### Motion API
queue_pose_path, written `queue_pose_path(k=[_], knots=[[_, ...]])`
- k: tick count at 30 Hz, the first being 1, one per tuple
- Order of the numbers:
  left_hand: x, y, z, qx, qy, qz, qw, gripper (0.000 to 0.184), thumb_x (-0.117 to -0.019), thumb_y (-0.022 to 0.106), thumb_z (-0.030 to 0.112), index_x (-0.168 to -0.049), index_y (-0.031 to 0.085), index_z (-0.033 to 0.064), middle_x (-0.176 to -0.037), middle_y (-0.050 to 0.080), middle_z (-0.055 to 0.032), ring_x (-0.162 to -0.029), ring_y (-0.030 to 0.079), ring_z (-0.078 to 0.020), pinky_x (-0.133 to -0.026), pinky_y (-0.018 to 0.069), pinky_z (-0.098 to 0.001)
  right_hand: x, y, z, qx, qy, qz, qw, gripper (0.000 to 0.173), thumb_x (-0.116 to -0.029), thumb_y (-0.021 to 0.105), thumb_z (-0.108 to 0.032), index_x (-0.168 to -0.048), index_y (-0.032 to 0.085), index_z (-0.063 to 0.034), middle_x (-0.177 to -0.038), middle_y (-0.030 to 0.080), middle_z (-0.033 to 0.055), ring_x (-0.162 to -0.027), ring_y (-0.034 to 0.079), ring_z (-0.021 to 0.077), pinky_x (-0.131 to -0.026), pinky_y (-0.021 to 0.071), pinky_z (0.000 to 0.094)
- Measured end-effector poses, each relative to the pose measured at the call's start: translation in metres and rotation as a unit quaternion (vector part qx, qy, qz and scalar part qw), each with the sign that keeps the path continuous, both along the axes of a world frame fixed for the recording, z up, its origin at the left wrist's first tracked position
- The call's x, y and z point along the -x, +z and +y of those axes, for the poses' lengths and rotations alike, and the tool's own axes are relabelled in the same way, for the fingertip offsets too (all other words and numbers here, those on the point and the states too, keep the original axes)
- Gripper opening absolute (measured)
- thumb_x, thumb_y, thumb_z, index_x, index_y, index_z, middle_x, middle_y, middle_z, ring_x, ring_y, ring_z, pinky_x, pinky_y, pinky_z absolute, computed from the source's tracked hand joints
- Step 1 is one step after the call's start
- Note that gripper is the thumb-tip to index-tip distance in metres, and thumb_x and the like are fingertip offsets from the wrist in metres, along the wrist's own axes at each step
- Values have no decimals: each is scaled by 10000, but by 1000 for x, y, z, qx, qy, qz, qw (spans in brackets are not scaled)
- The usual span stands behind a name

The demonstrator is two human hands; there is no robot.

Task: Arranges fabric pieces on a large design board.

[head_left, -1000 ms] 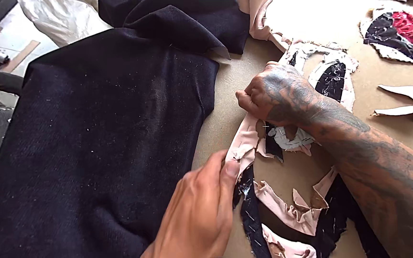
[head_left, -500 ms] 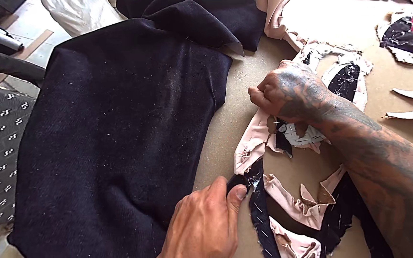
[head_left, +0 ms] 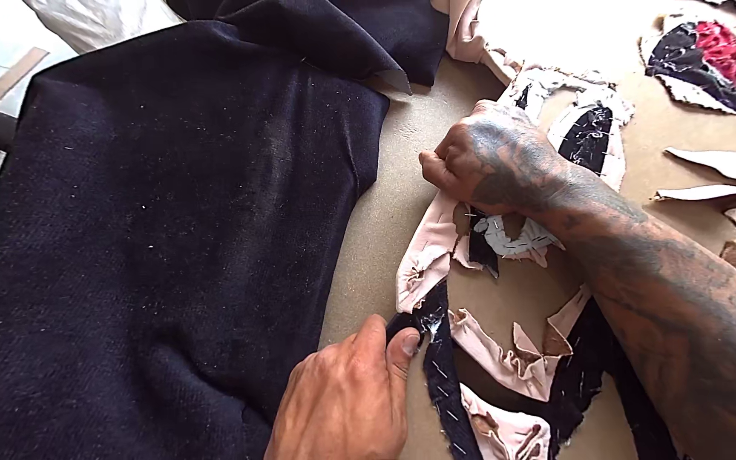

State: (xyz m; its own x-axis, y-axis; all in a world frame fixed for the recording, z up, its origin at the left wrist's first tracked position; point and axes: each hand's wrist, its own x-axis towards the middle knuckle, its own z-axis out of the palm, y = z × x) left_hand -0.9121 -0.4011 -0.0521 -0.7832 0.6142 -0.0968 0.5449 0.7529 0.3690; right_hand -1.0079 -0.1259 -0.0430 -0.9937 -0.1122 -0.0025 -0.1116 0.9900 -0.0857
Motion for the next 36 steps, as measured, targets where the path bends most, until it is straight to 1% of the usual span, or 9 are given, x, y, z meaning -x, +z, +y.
queue_pose_path(k=[12, 16, 18, 21, 24, 27, 30, 33, 36], knots=[[1, -11, 3, -19, 9, 49, 999, 547, -1080, 277, 485, -710, 539, 179, -512, 414, 55, -433, 477, -120, -383, 339, -313, -1, 8, -10, -13, -38, -13, 999, 517, -973, 370, -449, -536, 375, -174, -535, 440, 51, -641, 557, 287, -584, 345, 487], [0, -12, 3, -23, 8, 57, 998, 588, -1087, 258, 504, -735, 573, 153, -517, 439, 35, -430, 493, -141, -377, 344, -326, -2, 4, -8, -8, -19, 22, 1000, 523, -974, 377, -426, -520, 370, -169, -504, 428, 49, -591, 544, 278, -573, 355, 488], [2, -11, 1, -36, 7, 47, 998, 592, -1091, 252, 510, -805, 615, 140, -547, 481, 27, -454, 519, -142, -385, 364, -332, -3, 1, -7, -4, -9, 28, 1000, 536, -987, 368, -422, -514, 369, -169, -496, 426, 43, -587, 543, 268, -583, 358, 477], [18, 2, 5, -66, 29, 20, 997, 584, -1085, 284, 527, -1129, 711, 131, -699, 656, 26, -591, 642, -126, -484, 513, -351, -4, 0, -5, 6, 3, 34, 999, 537, -990, 367, -416, -512, 367, -169, -495, 426, 36, -592, 538, 258, -601, 356, 469], [56, 18, 23, -82, 61, -25, 994, 507, -1082, 316, 518, -1281, 657, 200, -870, 739, 87, -716, 717, -54, -606, 630, -341, -4, 1, -5, 9, -3, 28, 1000, 532, -987, 369, -422, -516, 364, -176, -500, 422, 35, -594, 534, 256, -604, 358, 470], [91, 29, 64, -84, 68, -103, 989, 466, -1075, 357, 536, -1116, 696, 220, -842, 729, 65, -748, 714, -88, -662, 609, -404, -4, 4, -6, 12, -11, 13, 1000, 515, -984, 377, -419, -524, 366, -186, -506, 419, 29, -586, 529, 252, -595, 351, 474], [101, 28, 95, -74, 26, -162, 984, 556, -1080, 269, 508, -775, 589, 170, -677, 556, -3, -672, 606, -171, -583, 480, -446, -4, 3, -3, 10, 16, 21, 1000, 477, -988, 407, -367, -554, 406, -169, -538, 457, 40, -616, 556, 269, -599, 368, 476], [95, 16, 99, -109, 21, -190, 975, 593, -1072, 212, 522, -721, 553, 186, -646, 538, 7, -669, 607, -160, -574, 471, -436, -3, 0, -1, 26, 21, 43, 998, 525, -1052, 343, -396, -595, 465, -167, -548, 474, 32, -602, 558, 253, -595, 379, 468], [93, 8, 100, -138, 15, -194, 971, 653, -1071, 167, 600, -727, 543, 191, -634, 527, 6, -663, 606, -158, -564, 464, -434, -1, -4, 0, 31, 34, 64, 997, 525, -1081, 286, -400, -709, 566, -158, -591, 517, 34, -628, 587, 252, -608, 402, 469]])
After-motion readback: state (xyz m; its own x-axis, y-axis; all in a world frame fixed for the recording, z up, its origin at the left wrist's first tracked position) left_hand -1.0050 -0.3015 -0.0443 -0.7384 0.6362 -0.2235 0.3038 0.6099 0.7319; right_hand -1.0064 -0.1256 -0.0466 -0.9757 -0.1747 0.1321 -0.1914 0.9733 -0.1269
